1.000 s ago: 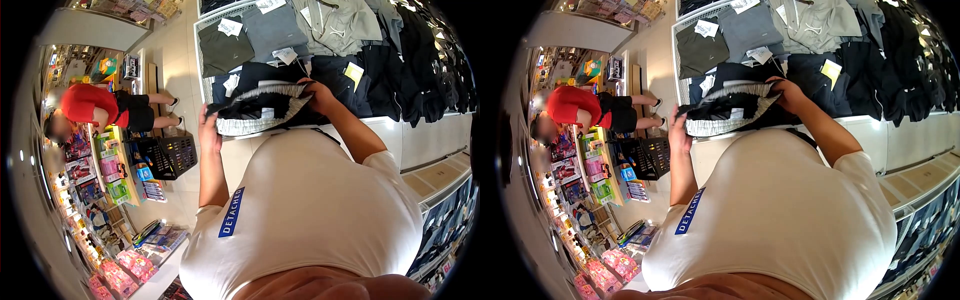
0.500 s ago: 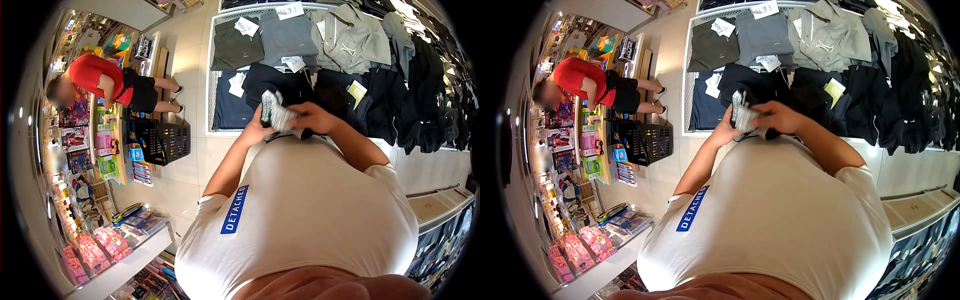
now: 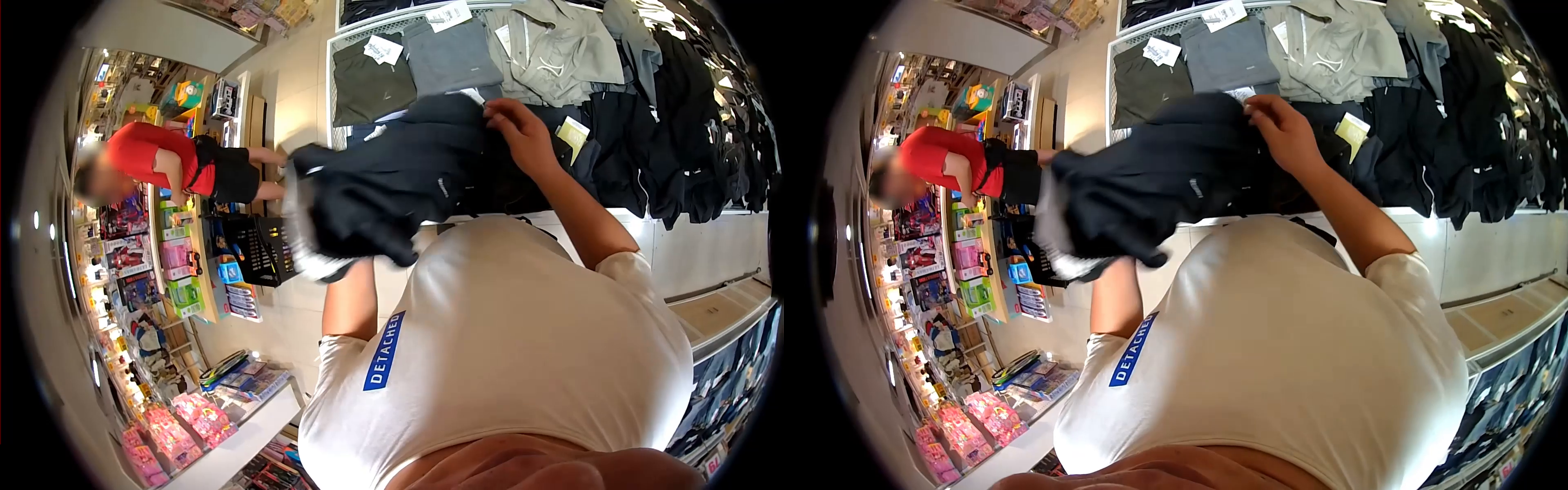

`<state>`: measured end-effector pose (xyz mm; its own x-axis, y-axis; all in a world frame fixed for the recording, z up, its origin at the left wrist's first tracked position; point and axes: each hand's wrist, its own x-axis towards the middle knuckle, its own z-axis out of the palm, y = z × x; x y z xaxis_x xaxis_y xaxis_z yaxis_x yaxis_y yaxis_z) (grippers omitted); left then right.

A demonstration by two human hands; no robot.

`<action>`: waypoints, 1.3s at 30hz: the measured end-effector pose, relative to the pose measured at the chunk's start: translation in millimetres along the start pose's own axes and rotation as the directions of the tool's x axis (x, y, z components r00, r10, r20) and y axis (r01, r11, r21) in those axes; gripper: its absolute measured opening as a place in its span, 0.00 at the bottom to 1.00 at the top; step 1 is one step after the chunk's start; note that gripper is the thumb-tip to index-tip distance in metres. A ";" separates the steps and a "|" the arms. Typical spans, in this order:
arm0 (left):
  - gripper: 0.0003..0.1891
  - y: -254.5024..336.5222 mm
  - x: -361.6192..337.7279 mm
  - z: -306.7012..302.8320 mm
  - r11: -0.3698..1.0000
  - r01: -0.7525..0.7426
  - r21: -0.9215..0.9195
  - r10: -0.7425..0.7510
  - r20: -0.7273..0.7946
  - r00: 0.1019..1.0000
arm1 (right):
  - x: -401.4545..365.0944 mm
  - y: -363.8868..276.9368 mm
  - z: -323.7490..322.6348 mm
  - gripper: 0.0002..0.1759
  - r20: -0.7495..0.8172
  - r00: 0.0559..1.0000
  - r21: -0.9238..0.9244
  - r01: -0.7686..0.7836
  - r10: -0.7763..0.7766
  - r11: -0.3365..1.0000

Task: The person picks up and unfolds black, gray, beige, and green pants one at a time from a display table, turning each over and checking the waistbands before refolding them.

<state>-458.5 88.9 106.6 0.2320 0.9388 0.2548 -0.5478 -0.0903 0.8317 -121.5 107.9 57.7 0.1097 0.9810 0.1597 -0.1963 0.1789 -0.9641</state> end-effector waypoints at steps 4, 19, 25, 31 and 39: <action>0.38 28.3 -13.6 -12.2 0.995 -0.095 -0.011 0.095 -0.003 0.995 | -15.2 34.8 -3.8 0.54 0.339 0.882 -0.474 -0.140 0.327 0.869; 0.28 35.3 -46.7 -74.5 0.996 -0.047 0.072 0.064 -0.248 0.967 | -3.1 113.1 44.5 0.17 0.095 0.995 -0.371 0.019 0.018 0.928; 0.24 18.5 -57.7 -100.8 0.998 -0.029 0.050 0.042 -0.289 0.956 | 3.8 15.4 19.2 0.22 -0.050 0.972 0.511 -0.173 0.230 0.842; 0.16 19.1 -45.9 -64.5 0.984 0.015 0.177 0.017 -0.180 0.984 | 10.7 -59.0 19.4 0.22 -0.078 0.967 0.602 -0.148 0.242 0.785; 0.20 -49.7 -29.4 -66.0 0.811 0.441 -0.385 -0.473 0.014 0.881 | 0.2 -9.5 24.8 0.19 -0.244 0.792 0.351 -0.466 0.559 0.812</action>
<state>-491.1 87.7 25.3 0.4749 0.8651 -0.1617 -0.6511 0.4689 0.5968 -143.8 108.3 72.2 0.2148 0.8591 -0.4646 -0.5523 -0.2855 -0.7832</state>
